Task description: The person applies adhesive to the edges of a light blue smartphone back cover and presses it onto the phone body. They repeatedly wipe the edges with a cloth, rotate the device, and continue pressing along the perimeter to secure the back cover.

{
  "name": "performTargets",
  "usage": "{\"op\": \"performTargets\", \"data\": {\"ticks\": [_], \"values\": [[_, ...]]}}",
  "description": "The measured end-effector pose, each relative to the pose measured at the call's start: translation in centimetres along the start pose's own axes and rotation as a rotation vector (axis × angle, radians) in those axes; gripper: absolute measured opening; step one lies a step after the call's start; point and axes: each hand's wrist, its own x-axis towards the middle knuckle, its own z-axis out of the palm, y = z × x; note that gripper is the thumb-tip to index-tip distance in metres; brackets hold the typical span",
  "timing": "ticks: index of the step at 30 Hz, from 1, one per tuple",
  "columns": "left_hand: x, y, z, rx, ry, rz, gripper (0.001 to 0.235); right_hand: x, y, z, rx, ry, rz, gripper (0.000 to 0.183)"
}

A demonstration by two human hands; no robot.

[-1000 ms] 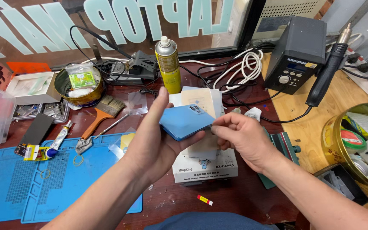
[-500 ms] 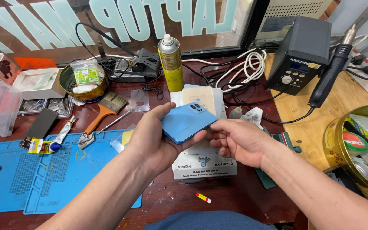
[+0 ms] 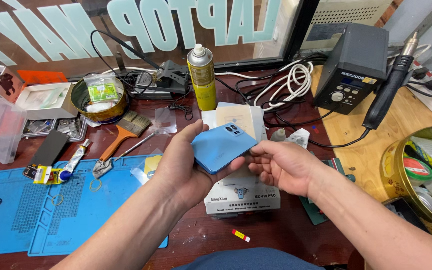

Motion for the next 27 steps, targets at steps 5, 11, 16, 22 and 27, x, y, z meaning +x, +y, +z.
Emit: {"op": "performTargets", "data": {"ticks": [5, 11, 16, 22, 27], "values": [[0.4, 0.1, -0.1, 0.019, 0.017, -0.018, 0.044, 0.6, 0.2, 0.5, 0.016, 0.114, -0.023, 0.01], [0.6, -0.2, -0.1, 0.046, 0.002, -0.029, 0.044, 2.2, 1.0, 0.2, 0.105, 0.206, -0.012, 0.009], [0.9, -0.3, -0.3, 0.016, -0.014, -0.025, 0.043, 1.9, 0.8, 0.7, 0.142, 0.231, -0.017, 0.009], [2.1, 2.0, 0.5, -0.065, -0.06, 0.015, 0.039, -1.4, -1.6, 0.4, -0.512, 0.31, -0.336, 0.043], [3.3, 5.1, 2.2, -0.085, -0.062, 0.009, 0.039, -1.6, -2.3, 0.6, -1.187, 0.318, -0.943, 0.053]]}}
